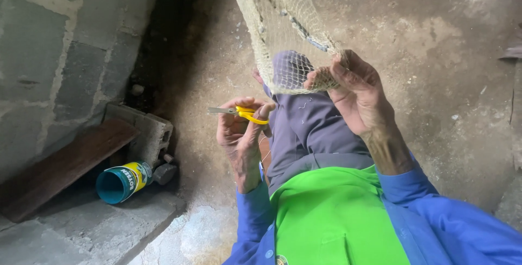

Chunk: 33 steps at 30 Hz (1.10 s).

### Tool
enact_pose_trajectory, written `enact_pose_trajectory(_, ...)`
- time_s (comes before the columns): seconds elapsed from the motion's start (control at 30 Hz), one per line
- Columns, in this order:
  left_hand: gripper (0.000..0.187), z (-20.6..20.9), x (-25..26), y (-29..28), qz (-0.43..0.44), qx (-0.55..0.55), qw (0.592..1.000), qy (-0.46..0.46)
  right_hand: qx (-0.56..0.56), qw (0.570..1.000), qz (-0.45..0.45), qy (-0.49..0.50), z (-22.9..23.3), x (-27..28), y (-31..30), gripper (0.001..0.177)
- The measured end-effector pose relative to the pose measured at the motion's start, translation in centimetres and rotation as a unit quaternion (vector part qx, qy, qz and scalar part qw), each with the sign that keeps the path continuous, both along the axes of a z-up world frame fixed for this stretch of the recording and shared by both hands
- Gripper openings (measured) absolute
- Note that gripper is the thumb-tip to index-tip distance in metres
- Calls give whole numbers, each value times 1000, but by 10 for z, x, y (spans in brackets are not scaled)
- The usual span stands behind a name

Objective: Trimming and repairing a fishing net using small scissors.

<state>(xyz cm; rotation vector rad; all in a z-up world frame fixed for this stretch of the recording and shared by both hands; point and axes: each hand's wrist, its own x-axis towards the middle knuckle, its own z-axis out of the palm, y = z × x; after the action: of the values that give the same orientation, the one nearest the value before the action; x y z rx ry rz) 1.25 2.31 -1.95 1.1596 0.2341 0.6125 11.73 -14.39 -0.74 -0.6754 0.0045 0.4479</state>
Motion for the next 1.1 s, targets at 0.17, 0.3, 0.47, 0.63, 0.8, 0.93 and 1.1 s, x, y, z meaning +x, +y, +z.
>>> enact_pose_trajectory(0.17,37,-2,-3,1,28,-21,999,19,24,999,-14,41,8,-7,9,7)
enact_pose_trajectory(0.3,23,23,6,-20,33,-34,998,49,39,997,10,66,6,-7,9,7)
enact_pose_trajectory(0.47,24,-14,26,-31,-26,-195,980,12,85,994,66,30,-23,-6,2,30)
enact_pose_trajectory(0.63,27,-21,29,-34,-18,-209,977,-27,57,997,55,-5,-22,-8,0,38)
enact_pose_trajectory(0.8,28,-8,19,-23,35,-122,991,-47,102,990,94,-38,-28,3,1,47)
enact_pose_trajectory(0.93,28,10,7,-29,75,-81,992,-66,177,980,91,-11,-75,10,-5,45)
enact_pose_trajectory(1.1,28,35,-2,-39,89,-15,992,-86,236,963,121,-57,-71,4,-9,48)
